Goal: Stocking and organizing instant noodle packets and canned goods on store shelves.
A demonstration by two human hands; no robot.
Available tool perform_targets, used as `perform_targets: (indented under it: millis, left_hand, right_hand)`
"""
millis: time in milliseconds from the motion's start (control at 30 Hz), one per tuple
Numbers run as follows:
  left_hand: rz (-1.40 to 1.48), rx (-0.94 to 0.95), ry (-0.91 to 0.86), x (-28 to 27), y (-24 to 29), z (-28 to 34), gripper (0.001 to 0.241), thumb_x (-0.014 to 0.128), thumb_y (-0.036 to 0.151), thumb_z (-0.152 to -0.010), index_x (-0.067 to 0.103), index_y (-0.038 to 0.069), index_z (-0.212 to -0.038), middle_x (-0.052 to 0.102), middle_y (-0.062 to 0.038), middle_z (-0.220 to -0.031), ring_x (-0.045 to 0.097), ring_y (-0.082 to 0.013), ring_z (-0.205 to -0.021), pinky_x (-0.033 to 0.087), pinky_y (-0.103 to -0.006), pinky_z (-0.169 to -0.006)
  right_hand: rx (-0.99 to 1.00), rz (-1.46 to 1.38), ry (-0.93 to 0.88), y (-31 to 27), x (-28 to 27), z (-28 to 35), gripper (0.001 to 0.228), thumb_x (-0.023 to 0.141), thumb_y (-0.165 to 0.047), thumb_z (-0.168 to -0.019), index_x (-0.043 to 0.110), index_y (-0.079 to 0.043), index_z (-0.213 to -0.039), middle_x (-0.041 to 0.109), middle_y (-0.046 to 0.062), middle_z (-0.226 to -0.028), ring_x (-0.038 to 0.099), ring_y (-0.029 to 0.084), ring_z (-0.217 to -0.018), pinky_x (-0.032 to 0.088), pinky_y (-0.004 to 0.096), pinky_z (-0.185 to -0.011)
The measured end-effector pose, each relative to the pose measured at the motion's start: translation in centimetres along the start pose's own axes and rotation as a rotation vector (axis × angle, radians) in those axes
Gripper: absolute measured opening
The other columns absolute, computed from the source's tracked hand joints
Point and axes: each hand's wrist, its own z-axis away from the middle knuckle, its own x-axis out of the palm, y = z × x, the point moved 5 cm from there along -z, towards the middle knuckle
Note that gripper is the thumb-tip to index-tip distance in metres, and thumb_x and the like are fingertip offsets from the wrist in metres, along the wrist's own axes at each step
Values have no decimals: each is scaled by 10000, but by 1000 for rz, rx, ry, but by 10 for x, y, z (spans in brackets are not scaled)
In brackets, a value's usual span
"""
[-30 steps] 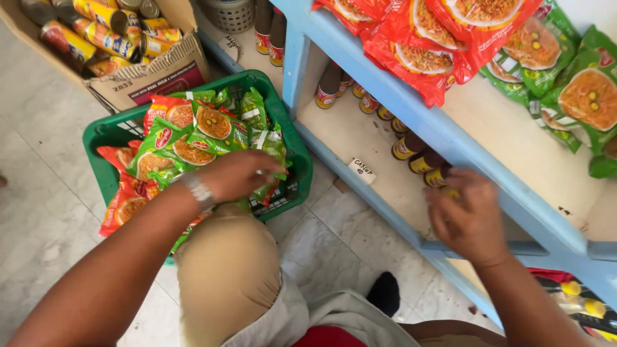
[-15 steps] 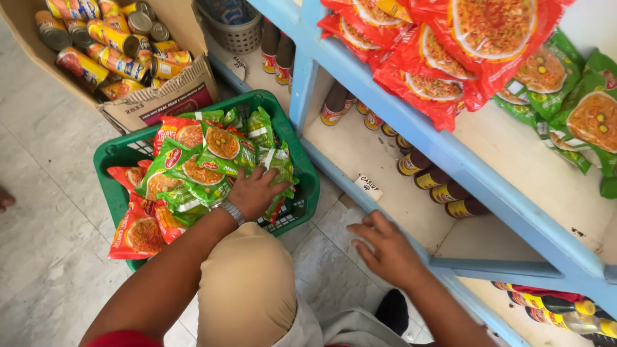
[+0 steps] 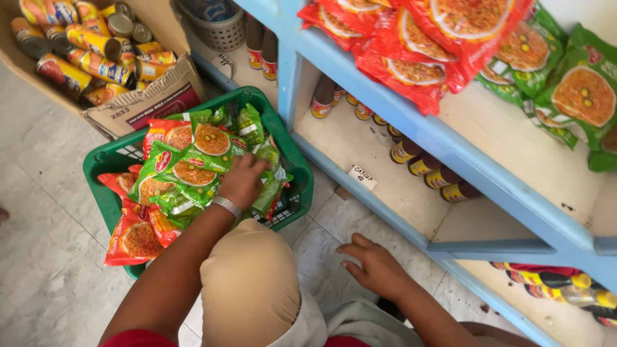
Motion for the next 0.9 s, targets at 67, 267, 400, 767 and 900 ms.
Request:
perform_targets:
  millis: [67, 267, 400, 767, 900]
  left_hand:
    - [137, -10, 76, -10, -11, 4, 441, 688, 18, -756, 666, 211, -1151, 591, -115, -1147, 567, -355, -1101, 513, -437, -908]
    - [634, -164, 225, -26, -66, 22, 408, 733, -52, -773, 648, 142, -1122, 585, -75, -1105, 571, -216, -952, 491, -345, -783]
    - [1162, -490, 126, -40, -66, 37, 319, 671, -74, -877, 624, 136, -1112, 570, 6, -888, 509, -102, -730, 419, -255, -611]
    - [1348, -351, -173, -127, 37, 38, 305, 577, -163, -844, 590, 109, -982, 598, 2, -1092, 492, -75, -743, 388, -228, -600]
    - [1286, -382, -252, -138, 76, 15, 309, 587, -134, -861, 606, 116, -1040, 582, 7, -1042, 476, -82, -726, 382, -232, -602]
  right_hand:
    - [26, -77, 12, 8, 2, 0, 304, 713, -171, -879, 682, -111, -1175, 586, 96, -1030, 664, 287, -860, 539, 397, -757]
    - [-37, -325, 1, 18, 28, -17, 265, 710, -182, -902, 686, -91, -1149, 571, 74, -1011, 664, 208, -916, 570, 356, -762]
    - [-84, -460, -90, 25, 57, -42, 270, 715, -227, -943, 706, -93, -1178, 572, 75, -1042, 636, 203, -943, 546, 337, -832]
    - [7, -1476, -156, -20, -7, -83, 637, 686, -352, -861, 468, -234, -1448, 628, -22, -1300, 617, 137, -1147, 516, 387, -885]
    - [-191, -1549, -100, -19, -21, -85, 600, 738, -189, -875, 521, -107, -1429, 661, 45, -1317, 619, 193, -1235, 506, 402, -1029]
